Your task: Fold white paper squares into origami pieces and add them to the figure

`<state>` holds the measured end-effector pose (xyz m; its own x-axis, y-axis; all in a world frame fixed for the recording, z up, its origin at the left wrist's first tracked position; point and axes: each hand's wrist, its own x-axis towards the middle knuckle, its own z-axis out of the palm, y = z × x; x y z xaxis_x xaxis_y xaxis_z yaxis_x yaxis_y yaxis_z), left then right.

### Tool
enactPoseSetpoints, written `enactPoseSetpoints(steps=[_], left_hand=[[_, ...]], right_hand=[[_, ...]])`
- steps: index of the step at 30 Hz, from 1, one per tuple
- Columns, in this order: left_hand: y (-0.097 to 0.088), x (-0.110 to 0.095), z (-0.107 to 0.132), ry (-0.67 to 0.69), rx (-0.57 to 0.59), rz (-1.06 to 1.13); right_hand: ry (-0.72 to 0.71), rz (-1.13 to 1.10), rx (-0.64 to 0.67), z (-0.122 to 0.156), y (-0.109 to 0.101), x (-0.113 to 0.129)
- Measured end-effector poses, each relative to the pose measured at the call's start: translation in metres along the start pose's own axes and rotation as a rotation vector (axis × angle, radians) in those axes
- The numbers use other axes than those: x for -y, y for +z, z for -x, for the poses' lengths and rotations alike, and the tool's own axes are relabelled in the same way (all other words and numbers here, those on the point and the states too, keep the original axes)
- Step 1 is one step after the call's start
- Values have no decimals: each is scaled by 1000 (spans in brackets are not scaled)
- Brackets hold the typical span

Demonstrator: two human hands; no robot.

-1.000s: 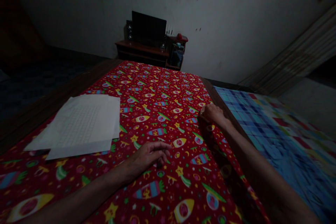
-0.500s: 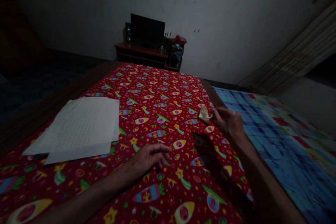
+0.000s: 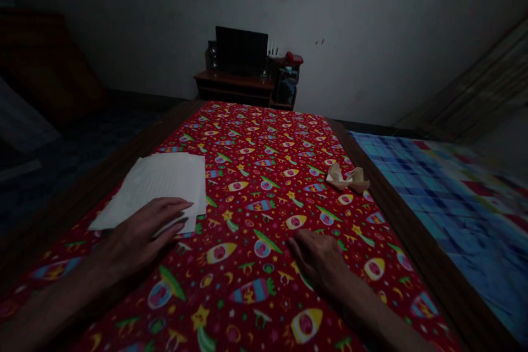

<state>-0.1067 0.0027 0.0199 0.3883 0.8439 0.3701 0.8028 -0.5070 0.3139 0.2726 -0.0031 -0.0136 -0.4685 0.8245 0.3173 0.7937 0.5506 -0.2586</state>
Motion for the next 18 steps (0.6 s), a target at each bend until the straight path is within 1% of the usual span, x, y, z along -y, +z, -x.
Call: enactPoseSetpoints(steps=[1, 2, 5, 8, 10, 11, 13, 15, 17, 18], left_hand=[[-1, 6, 10, 19, 7, -76], [-2, 11, 18, 18, 42, -142], [2, 14, 32, 35, 105, -230], [10, 10, 30, 59, 79, -216], [14, 5, 23, 86, 55, -189], [16, 1, 19, 104, 46, -174], [21, -7, 11, 149, 34, -140], [29, -17, 4, 194, 35, -115], [38, -25, 1, 237, 45, -98], [44, -29, 0, 256, 53, -87]], right_hand=[[0, 1, 0, 0, 0, -1], [-2, 1, 2, 1, 1, -1], [10, -29, 24, 3, 1, 1], [48, -88, 9, 1, -7, -2], [97, -115, -60, -8, -22, -14], [122, -118, -130, -15, -32, -24], [259, -88, -315, -32, -57, -53], [411, -77, -412, -52, -84, -87], [512, 10, -338, -74, -106, -121], [574, 84, -254, -84, -113, -136]])
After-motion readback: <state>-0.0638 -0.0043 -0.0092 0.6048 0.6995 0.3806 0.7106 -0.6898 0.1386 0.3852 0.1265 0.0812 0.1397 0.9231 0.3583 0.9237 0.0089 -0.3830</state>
